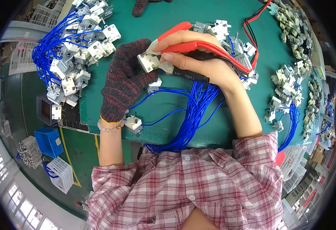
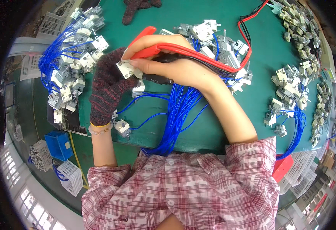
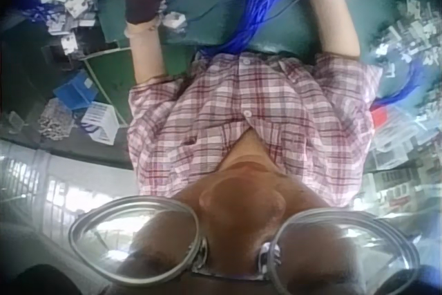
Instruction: The recorder is assembling electronic components and wiring harnesses at a manufacturing workbench.
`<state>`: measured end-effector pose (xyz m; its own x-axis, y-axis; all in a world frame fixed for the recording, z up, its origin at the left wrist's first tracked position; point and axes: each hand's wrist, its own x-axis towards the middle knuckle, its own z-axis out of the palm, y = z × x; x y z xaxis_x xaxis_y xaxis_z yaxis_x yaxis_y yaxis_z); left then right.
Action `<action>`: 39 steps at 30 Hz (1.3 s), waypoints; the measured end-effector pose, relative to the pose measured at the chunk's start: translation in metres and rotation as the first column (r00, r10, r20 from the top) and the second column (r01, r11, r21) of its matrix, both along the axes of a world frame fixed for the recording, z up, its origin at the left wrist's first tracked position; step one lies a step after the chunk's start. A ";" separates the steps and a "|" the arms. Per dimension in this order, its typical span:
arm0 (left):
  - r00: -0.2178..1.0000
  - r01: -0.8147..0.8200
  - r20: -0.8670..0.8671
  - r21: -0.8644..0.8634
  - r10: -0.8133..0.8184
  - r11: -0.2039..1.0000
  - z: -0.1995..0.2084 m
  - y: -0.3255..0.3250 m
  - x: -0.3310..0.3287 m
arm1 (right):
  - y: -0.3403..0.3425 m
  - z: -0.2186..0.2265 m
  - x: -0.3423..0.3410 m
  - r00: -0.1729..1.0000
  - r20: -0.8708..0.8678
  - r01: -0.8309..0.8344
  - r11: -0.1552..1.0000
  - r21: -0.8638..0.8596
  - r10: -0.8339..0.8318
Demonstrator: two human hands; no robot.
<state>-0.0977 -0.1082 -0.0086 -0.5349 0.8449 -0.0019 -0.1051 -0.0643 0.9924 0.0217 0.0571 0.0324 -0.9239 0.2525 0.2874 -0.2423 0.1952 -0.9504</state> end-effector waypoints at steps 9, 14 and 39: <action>0.992 -0.029 -0.125 -0.092 0.018 0.995 0.010 0.001 0.007 | 0.000 0.003 0.002 0.998 0.064 0.019 0.997 0.080 -0.024; 0.990 -0.054 -0.137 -0.081 0.043 0.995 0.005 0.004 0.008 | 0.000 0.001 0.002 0.994 0.107 0.015 0.998 0.057 -0.021; 0.049 -0.134 -0.874 -0.485 -0.483 0.864 0.030 -0.004 0.028 | 0.028 -0.021 0.005 0.810 -0.061 0.579 0.812 -0.070 -0.583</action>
<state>-0.0692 -0.1121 0.0218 -0.1414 0.9882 0.0584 0.9857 0.1351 0.1007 0.0271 0.0849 0.0111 -0.5764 0.7497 0.3252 -0.1692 0.2798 -0.9450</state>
